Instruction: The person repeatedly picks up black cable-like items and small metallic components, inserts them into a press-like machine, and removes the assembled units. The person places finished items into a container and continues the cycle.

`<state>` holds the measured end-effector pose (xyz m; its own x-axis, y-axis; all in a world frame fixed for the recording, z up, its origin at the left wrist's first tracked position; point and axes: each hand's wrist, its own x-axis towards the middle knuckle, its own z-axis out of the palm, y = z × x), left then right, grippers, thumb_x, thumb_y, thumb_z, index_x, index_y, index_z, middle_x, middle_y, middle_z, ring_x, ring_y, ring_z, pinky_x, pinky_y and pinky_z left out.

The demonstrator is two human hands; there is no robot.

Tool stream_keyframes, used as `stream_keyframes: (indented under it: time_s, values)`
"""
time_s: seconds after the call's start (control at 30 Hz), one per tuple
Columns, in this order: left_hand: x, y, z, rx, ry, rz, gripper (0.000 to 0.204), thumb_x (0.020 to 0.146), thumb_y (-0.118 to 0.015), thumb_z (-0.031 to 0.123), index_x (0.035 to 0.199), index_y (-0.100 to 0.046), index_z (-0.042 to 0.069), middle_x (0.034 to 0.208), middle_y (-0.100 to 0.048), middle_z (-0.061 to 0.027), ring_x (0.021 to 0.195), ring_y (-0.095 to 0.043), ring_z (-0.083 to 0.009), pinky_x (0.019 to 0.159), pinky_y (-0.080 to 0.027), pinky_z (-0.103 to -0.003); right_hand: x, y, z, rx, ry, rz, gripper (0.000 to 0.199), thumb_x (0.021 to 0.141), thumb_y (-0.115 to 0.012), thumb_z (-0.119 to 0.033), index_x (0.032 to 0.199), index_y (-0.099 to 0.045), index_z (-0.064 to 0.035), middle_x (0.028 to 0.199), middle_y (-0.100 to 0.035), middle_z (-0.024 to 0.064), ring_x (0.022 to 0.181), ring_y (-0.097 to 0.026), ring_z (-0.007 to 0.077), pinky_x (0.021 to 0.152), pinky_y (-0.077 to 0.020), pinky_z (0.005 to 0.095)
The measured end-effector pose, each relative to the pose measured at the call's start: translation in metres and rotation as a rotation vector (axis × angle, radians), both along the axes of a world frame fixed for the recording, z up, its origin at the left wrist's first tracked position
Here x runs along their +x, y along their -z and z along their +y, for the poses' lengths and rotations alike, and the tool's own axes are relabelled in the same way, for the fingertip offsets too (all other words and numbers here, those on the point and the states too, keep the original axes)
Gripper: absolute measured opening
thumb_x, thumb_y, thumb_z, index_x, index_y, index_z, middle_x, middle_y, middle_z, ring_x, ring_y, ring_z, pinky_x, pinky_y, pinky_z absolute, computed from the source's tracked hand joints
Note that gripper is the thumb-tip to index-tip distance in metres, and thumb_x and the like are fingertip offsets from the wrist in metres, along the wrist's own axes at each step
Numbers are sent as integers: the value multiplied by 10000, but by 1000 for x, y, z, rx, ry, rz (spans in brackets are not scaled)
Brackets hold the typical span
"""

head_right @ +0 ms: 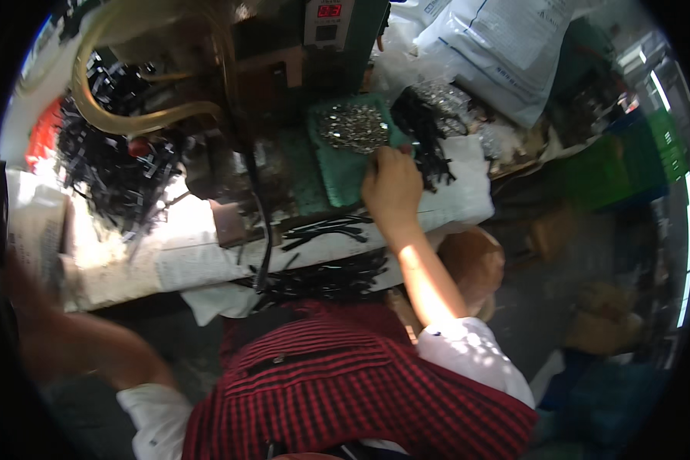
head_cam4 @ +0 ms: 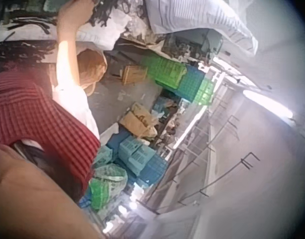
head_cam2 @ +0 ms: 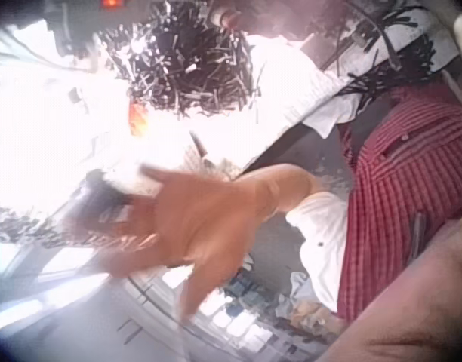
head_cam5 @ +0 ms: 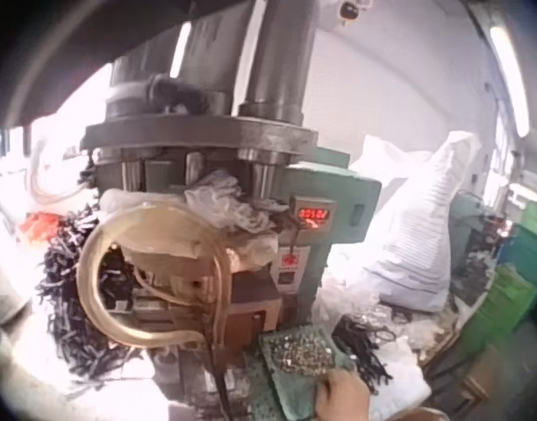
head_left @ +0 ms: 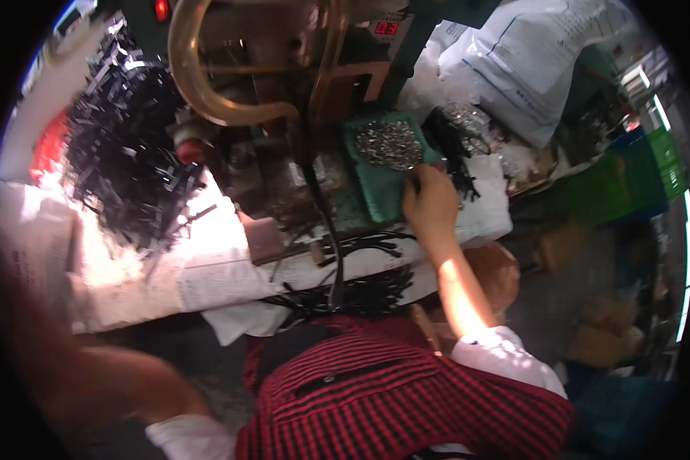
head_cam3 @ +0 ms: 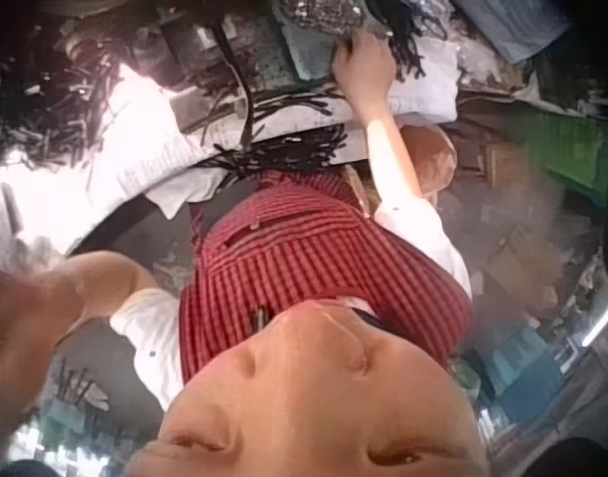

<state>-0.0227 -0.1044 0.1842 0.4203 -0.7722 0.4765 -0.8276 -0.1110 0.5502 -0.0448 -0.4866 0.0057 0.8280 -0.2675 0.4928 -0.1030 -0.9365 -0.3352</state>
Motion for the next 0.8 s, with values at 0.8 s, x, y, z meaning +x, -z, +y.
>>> stream_keyframes:
  time_s: [0.8]
  values:
    - [70,43,70,-2,-599,-227,236,830,-805,205,1031,-775,84,1171,-693,-86,1050,-627,-294,891,-509,-389,-10,2,0,212,-79,-244,124,902,-691,-44,1013,-745,-30,976,-734,138,949,-698,316,906,-517,390]
